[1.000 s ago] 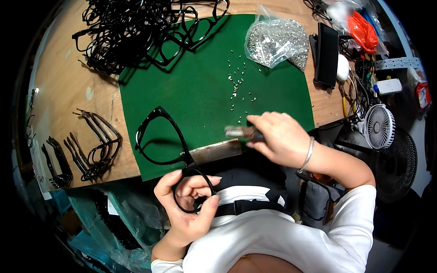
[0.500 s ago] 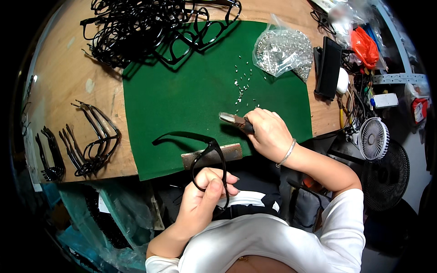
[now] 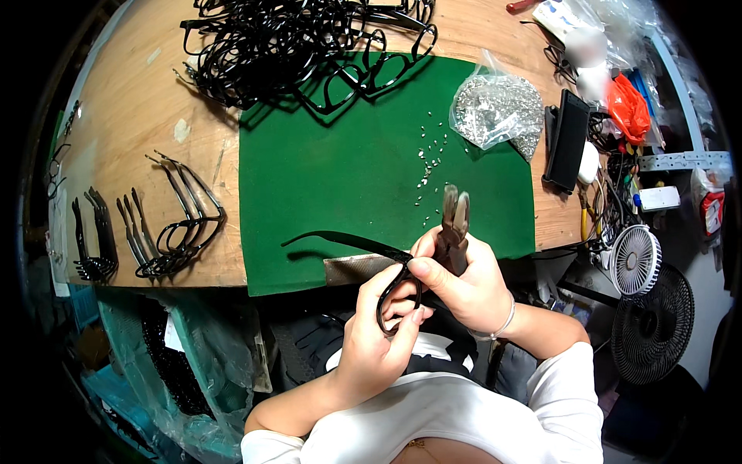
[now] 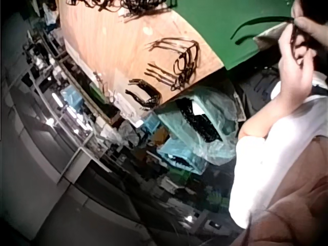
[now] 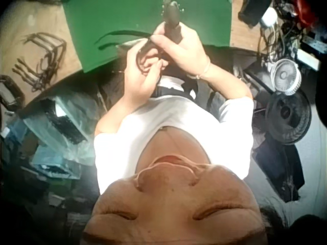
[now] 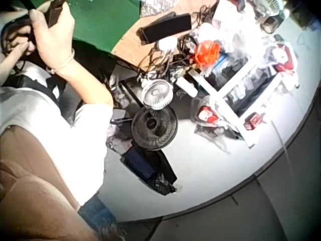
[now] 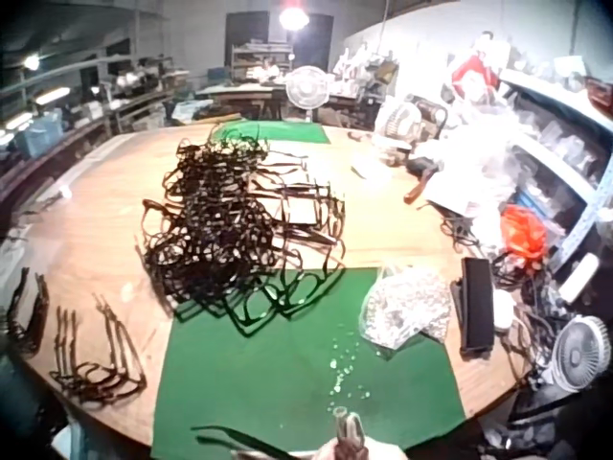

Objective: The person transfers eyeglass frames from a plastic bag onto a table, then uses pliers to repeatedly bend and adjust the temples of several frames. The person handles the frames one at a time, placing adjusted units aside on the table.

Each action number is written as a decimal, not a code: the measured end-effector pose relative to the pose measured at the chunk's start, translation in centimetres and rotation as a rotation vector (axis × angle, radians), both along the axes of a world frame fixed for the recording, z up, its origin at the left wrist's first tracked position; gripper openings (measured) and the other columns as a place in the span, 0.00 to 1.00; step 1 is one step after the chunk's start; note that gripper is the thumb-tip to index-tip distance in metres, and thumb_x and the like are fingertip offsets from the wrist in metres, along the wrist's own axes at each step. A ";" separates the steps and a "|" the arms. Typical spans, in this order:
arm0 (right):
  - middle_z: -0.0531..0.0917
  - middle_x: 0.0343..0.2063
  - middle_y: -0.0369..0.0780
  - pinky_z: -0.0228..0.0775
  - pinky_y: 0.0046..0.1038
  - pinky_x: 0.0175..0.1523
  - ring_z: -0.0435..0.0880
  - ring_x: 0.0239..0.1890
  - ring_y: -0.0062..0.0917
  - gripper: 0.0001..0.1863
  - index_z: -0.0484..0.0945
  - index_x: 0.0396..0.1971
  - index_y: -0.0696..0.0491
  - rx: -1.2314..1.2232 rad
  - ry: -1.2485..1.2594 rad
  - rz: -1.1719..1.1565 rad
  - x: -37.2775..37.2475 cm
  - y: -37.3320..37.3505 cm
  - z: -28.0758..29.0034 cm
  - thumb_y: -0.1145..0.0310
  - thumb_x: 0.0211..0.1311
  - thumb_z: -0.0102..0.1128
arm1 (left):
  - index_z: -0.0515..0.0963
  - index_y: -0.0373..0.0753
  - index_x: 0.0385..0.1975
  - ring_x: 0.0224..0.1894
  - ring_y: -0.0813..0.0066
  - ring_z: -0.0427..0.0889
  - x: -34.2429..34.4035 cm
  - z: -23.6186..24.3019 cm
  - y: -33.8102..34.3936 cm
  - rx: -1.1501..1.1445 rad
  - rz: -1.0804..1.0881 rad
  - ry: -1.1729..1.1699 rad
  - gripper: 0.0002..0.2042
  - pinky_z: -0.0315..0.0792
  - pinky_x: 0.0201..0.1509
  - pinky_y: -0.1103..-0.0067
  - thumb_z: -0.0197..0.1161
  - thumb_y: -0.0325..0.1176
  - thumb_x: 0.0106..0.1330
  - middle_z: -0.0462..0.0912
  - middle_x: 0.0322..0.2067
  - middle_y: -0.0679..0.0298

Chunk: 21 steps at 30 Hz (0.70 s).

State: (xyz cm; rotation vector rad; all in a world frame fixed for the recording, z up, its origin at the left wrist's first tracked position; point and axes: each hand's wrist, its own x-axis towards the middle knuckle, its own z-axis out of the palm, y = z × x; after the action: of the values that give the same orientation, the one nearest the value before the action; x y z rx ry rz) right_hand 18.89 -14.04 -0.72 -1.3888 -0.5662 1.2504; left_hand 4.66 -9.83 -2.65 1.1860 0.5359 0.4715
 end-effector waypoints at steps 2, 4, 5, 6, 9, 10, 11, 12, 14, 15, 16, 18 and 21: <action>0.73 0.20 0.33 0.64 0.15 0.28 0.70 0.23 0.11 0.09 0.68 0.28 0.57 -0.074 0.117 -0.029 0.0 0.4 0.2 0.69 0.55 0.57 | 0.51 0.33 0.53 0.38 0.73 0.77 -0.2 0.1 0.1 0.004 -0.022 0.012 0.24 0.72 0.43 0.80 0.47 0.14 0.57 0.70 0.43 0.49; 0.73 0.19 0.32 0.63 0.15 0.29 0.70 0.22 0.12 0.10 0.69 0.26 0.56 -0.201 0.225 0.105 1.3 1.0 1.5 0.67 0.54 0.58 | 0.51 0.33 0.53 0.37 0.73 0.77 -0.4 0.6 0.9 -0.137 -0.085 0.019 0.24 0.72 0.42 0.80 0.47 0.14 0.57 0.70 0.43 0.49; 0.73 0.19 0.32 0.63 0.15 0.28 0.70 0.22 0.12 0.10 0.69 0.26 0.56 -0.247 0.265 0.177 1.8 1.2 1.9 0.66 0.54 0.58 | 0.51 0.33 0.53 0.36 0.73 0.77 -0.5 1.0 1.4 -0.209 -0.115 0.020 0.24 0.72 0.42 0.80 0.47 0.15 0.57 0.71 0.42 0.49; 0.72 0.19 0.32 0.63 0.15 0.27 0.70 0.22 0.13 0.10 0.69 0.28 0.55 -0.256 0.298 0.181 1.7 1.3 2.0 0.66 0.54 0.58 | 0.52 0.34 0.53 0.35 0.78 0.76 -0.7 1.4 1.8 -0.334 -0.123 0.004 0.23 0.72 0.42 0.81 0.47 0.15 0.57 0.71 0.41 0.52; 0.72 0.20 0.32 0.63 0.15 0.27 0.71 0.21 0.13 0.11 0.68 0.30 0.55 -0.261 0.399 0.147 1.6 1.2 2.3 0.66 0.54 0.58 | 0.51 0.34 0.54 0.34 0.78 0.76 -0.9 2.3 2.2 -0.413 -0.150 -0.024 0.24 0.71 0.42 0.82 0.47 0.16 0.58 0.71 0.41 0.52; 0.72 0.21 0.33 0.63 0.15 0.28 0.71 0.22 0.14 0.11 0.67 0.31 0.55 -0.256 0.432 0.166 1.7 1.2 2.5 0.68 0.54 0.57 | 0.51 0.34 0.54 0.34 0.78 0.76 -0.9 2.4 2.1 -0.423 -0.153 -0.024 0.24 0.71 0.42 0.82 0.47 0.17 0.58 0.71 0.41 0.52; 0.72 0.22 0.33 0.64 0.15 0.28 0.71 0.22 0.14 0.10 0.67 0.31 0.56 -0.243 0.393 0.163 1.7 1.2 2.8 0.68 0.54 0.57 | 0.51 0.34 0.54 0.34 0.78 0.76 -0.9 2.7 2.0 -0.433 -0.154 -0.023 0.24 0.71 0.42 0.82 0.46 0.17 0.58 0.71 0.41 0.52; 0.72 0.22 0.33 0.64 0.15 0.28 0.71 0.22 0.14 0.10 0.67 0.31 0.56 -0.231 0.354 0.161 1.6 1.3 3.1 0.69 0.54 0.57 | 0.51 0.34 0.54 0.34 0.78 0.76 -0.8 3.0 2.0 -0.393 -0.147 0.022 0.24 0.71 0.42 0.82 0.47 0.17 0.57 0.72 0.40 0.53; 0.72 0.22 0.34 0.65 0.15 0.28 0.72 0.22 0.14 0.09 0.67 0.31 0.56 -0.228 0.278 0.149 1.4 1.3 3.2 0.70 0.55 0.57 | 0.50 0.34 0.54 0.34 0.76 0.77 -0.8 2.6 1.8 -0.306 -0.157 0.009 0.24 0.72 0.40 0.81 0.48 0.17 0.57 0.71 0.42 0.51; 0.72 0.22 0.34 0.65 0.15 0.28 0.72 0.22 0.14 0.09 0.67 0.31 0.56 -0.223 0.275 0.149 1.3 1.4 3.0 0.70 0.55 0.56 | 0.49 0.34 0.53 0.34 0.75 0.77 -0.9 2.5 1.7 -0.263 -0.161 0.003 0.24 0.73 0.39 0.80 0.48 0.17 0.57 0.70 0.42 0.50; 0.72 0.22 0.34 0.66 0.16 0.28 0.72 0.22 0.14 0.09 0.67 0.32 0.56 -0.217 0.268 0.144 1.3 1.3 3.0 0.71 0.55 0.56 | 0.49 0.34 0.53 0.34 0.75 0.77 -1.0 2.5 1.6 -0.270 -0.165 0.011 0.24 0.73 0.39 0.80 0.48 0.16 0.57 0.70 0.42 0.50; 0.72 0.22 0.33 0.64 0.15 0.26 0.71 0.21 0.14 0.09 0.67 0.32 0.56 -0.208 0.245 0.143 1.1 1.3 3.0 0.70 0.55 0.56 | 0.49 0.34 0.53 0.34 0.75 0.77 -1.2 2.7 1.9 -0.366 -0.157 0.013 0.24 0.73 0.39 0.80 0.48 0.17 0.58 0.70 0.42 0.50; 0.71 0.20 0.31 0.59 0.13 0.22 0.67 0.18 0.10 0.10 0.67 0.32 0.54 -0.223 0.242 0.167 0.9 1.3 2.9 0.67 0.55 0.57 | 0.50 0.34 0.53 0.32 0.73 0.77 -1.5 2.9 2.6 -0.572 -0.168 -0.092 0.24 0.73 0.38 0.77 0.50 0.18 0.57 0.71 0.40 0.50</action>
State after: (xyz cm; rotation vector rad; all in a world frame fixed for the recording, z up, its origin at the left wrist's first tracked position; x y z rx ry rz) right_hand 19.76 -12.70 2.16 -1.3659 -0.3891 1.6307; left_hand 3.17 -7.21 0.27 0.6490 0.4464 0.2038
